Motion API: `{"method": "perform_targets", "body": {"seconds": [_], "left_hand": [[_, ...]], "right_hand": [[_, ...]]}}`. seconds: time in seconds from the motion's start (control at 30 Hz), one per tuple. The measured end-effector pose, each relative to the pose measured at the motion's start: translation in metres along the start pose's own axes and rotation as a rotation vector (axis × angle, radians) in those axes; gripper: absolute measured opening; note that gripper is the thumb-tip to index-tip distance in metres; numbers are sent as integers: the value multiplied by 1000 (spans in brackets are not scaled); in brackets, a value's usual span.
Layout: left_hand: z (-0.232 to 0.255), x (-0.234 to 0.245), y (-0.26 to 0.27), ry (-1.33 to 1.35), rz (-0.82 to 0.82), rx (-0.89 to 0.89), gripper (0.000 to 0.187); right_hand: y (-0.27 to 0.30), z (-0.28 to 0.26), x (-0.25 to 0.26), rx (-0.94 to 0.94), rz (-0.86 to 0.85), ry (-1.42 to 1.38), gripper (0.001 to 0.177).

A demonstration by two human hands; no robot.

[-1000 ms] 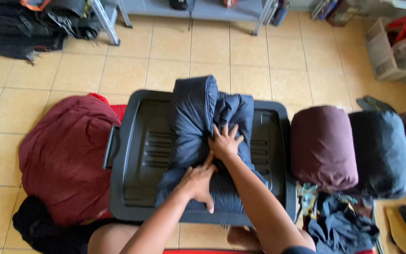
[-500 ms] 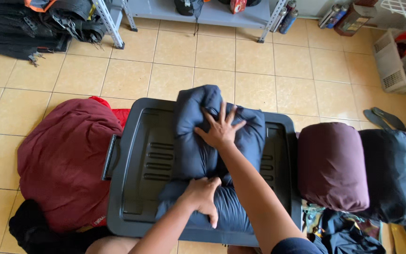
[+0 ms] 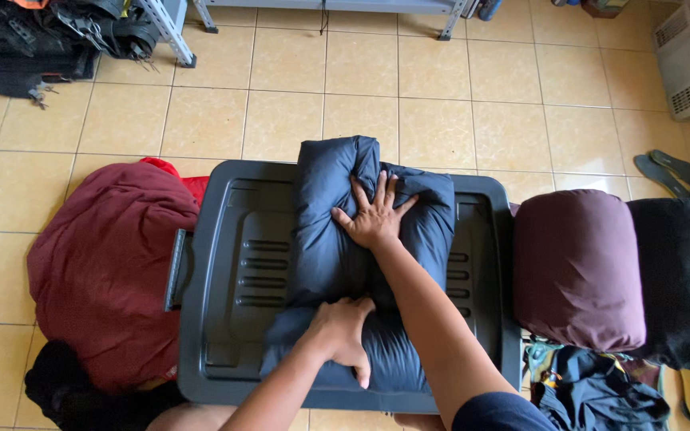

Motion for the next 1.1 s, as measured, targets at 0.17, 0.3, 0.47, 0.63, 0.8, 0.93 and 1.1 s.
{"method": "perform_targets", "body": {"seconds": [0.17, 0.3, 0.47, 0.63, 0.8, 0.93, 1.1], "left_hand": [[-7, -7, -6, 3, 19, 13, 105], [0, 6, 2, 74, -95, 65, 100], [-2, 3, -2, 73, -62, 86, 104], [-10, -15, -19, 61, -25, 109, 105], [-11, -43, -13, 227, -185, 147, 104], [-5, -52, 10, 319, -209, 180, 107], [-28, -58, -19, 366, -148, 112, 77]], "right_hand": [[15, 6, 9, 131, -99, -57, 89], [115, 31, 38, 588, 126, -85, 83], [227, 102, 11, 632, 75, 354, 131], [221, 122, -24, 546, 86, 457, 142], [247, 105, 24, 510, -230, 171, 126], [254, 102, 17, 456, -354, 95, 118], [226, 105, 6, 354, -484, 21, 115]]}}
Point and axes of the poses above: each hand's wrist, its own y-axis away from the middle knuckle, its own x-axis out of the back of the hand, z = x × y, the point moved 4 cm from there along -y, towards the middle knuckle, and after that the axes turned 3 degrees about -x, right-handed, at the moved point
